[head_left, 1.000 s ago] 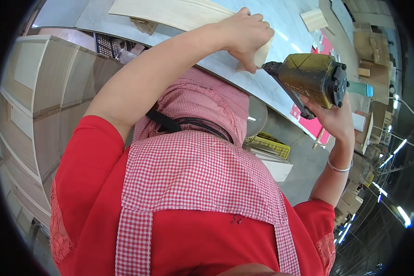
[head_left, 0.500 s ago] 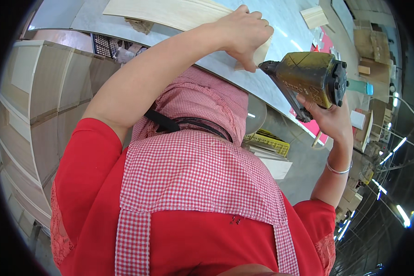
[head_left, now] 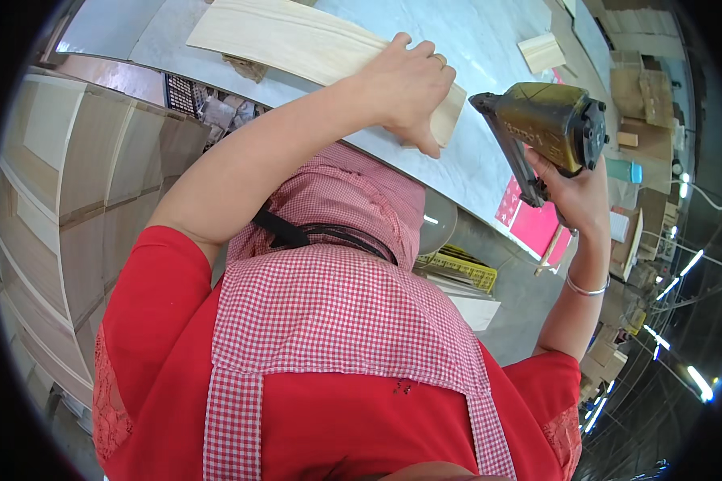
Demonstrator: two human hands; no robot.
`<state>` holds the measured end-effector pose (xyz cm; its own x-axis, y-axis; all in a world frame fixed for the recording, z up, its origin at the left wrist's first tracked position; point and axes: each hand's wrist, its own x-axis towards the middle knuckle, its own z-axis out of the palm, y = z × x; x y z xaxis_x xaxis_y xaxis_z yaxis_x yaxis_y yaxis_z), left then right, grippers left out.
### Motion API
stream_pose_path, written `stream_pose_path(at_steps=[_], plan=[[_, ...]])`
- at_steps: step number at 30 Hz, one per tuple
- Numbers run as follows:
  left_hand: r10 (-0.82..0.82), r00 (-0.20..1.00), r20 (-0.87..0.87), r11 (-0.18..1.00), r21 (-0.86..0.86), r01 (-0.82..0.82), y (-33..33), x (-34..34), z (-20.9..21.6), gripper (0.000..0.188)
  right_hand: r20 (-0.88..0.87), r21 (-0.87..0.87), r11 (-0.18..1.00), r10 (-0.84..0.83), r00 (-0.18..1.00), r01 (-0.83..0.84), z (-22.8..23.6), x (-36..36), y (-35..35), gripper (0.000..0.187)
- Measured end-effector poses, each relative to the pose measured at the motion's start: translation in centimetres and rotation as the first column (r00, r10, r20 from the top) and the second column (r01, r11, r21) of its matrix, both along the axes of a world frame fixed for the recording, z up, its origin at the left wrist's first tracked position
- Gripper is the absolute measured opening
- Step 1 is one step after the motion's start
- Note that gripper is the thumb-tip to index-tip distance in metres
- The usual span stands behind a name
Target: Assemble wooden boxes by applying glue and using a pneumatic stapler.
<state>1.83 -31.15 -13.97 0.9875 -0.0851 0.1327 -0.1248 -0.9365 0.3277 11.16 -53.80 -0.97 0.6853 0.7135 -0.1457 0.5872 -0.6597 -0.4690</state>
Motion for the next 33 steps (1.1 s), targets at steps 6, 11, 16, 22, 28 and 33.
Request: stream_pose_path(at_steps=[6,11,16,22,28,33], plan=[[0.006,0.996,0.094,1.000,0.006,-0.007,0.0,0.1,-1.0,0.075,-0.024,0.008,0.999,0.051,0.998,-0.051,-0.2,1.4,1.0,0.030],[0.007,0.995,0.095,1.000,-0.012,-0.006,0.0,0.0,-0.8,0.076,-0.039,-0.003,0.999,0.051,0.998,-0.051,-0.4,1.9,1.2,0.031],[-0.003,1.000,0.019,0.999,-0.046,0.004,0.0,-0.2,-0.3,0.082,-0.044,-0.025,0.994,0.101,0.994,-0.103,-0.6,2.8,0.8,0.033],[-0.005,1.000,-0.001,0.999,-0.054,0.005,-0.1,-0.3,0.1,0.082,-0.125,0.015,0.997,0.073,0.990,-0.071,-1.2,4.9,0.6,0.035],[-0.032,0.998,0.052,0.998,-0.047,0.035,0.6,-0.2,-0.6,0.083,-0.031,0.083,0.996,0.049,0.998,-0.046,-2.3,4.7,-0.2,0.038],[0.077,0.977,0.200,0.995,-0.077,-0.062,3.1,-0.8,-0.5,0.066,-0.002,0.040,0.963,-0.267,0.964,0.267,-3.9,4.0,-4.9,0.042]])
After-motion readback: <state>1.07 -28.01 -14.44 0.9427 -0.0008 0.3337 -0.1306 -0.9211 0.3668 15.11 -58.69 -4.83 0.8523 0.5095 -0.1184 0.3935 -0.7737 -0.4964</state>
